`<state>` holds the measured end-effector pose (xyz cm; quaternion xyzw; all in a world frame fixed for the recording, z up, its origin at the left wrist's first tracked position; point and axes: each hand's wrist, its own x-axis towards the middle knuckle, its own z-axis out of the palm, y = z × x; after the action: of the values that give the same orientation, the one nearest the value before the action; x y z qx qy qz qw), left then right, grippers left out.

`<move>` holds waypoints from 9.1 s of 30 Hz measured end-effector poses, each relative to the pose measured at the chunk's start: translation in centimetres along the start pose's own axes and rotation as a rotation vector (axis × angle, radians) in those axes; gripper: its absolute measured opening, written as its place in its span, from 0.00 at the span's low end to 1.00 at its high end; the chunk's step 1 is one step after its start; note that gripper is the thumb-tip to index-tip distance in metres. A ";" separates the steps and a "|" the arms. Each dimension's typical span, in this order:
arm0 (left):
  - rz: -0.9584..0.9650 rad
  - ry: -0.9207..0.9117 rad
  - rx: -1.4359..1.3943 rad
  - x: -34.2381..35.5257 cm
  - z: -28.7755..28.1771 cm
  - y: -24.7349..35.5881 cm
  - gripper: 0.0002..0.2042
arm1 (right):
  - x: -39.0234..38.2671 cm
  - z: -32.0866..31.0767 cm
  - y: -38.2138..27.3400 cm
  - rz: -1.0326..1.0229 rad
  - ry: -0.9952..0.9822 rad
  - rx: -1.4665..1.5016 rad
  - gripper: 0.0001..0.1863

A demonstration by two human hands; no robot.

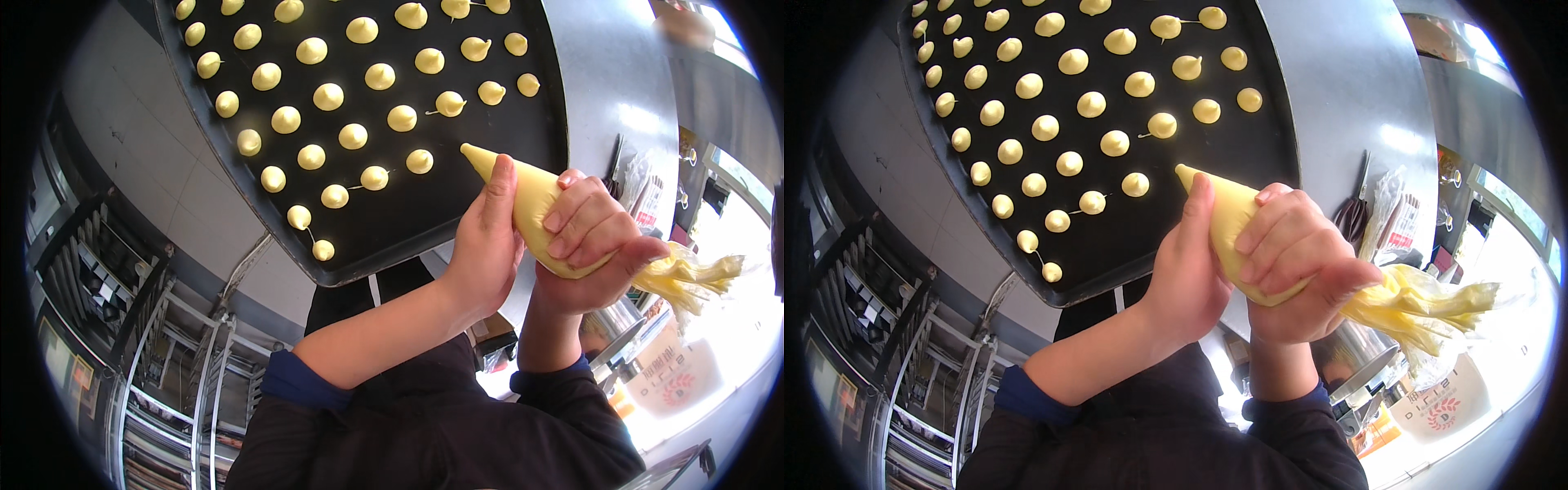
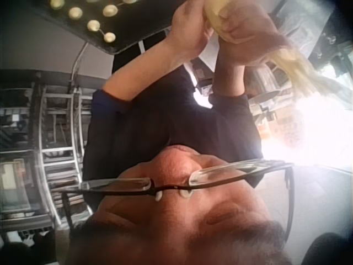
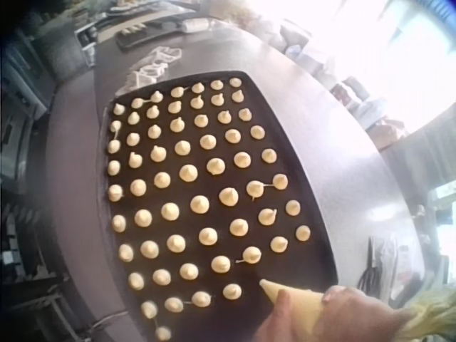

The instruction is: The person uses a piping bag to squeeze small dollops of yellow batter onto a black baking tray in neat rows. They refill the piping bag from a metal bowl and continue piping additional rows on a second tray.

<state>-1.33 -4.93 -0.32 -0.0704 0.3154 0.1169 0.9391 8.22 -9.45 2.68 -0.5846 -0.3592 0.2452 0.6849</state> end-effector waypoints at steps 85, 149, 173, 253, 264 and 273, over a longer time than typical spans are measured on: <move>-0.050 -0.054 0.039 7.1 4.7 -4.9 0.27 | 2.9 -9.2 0.8 -0.039 0.157 0.044 0.43; 0.165 0.031 -0.053 -13.3 -8.0 0.8 0.32 | -10.2 9.6 -2.5 0.086 -0.249 -0.012 0.42; 0.130 -0.011 -0.047 -8.6 -7.3 -1.8 0.30 | -8.9 6.0 -0.4 0.079 -0.096 -0.007 0.39; 0.004 0.015 0.035 -1.8 -2.7 -6.4 0.29 | -5.9 -2.6 -0.3 0.064 0.070 0.045 0.42; 0.056 -0.048 0.220 -4.3 0.5 -4.8 0.30 | -5.1 -2.4 -3.7 -0.091 -0.016 0.047 0.43; 0.025 -0.110 0.150 -1.8 1.7 -6.2 0.26 | -3.7 -5.1 -4.4 -0.063 -0.007 0.044 0.41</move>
<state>-0.13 -10.85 2.45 0.0106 0.2720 0.1084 0.9561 9.47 -16.30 5.88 -0.5568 -0.3743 0.2334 0.7038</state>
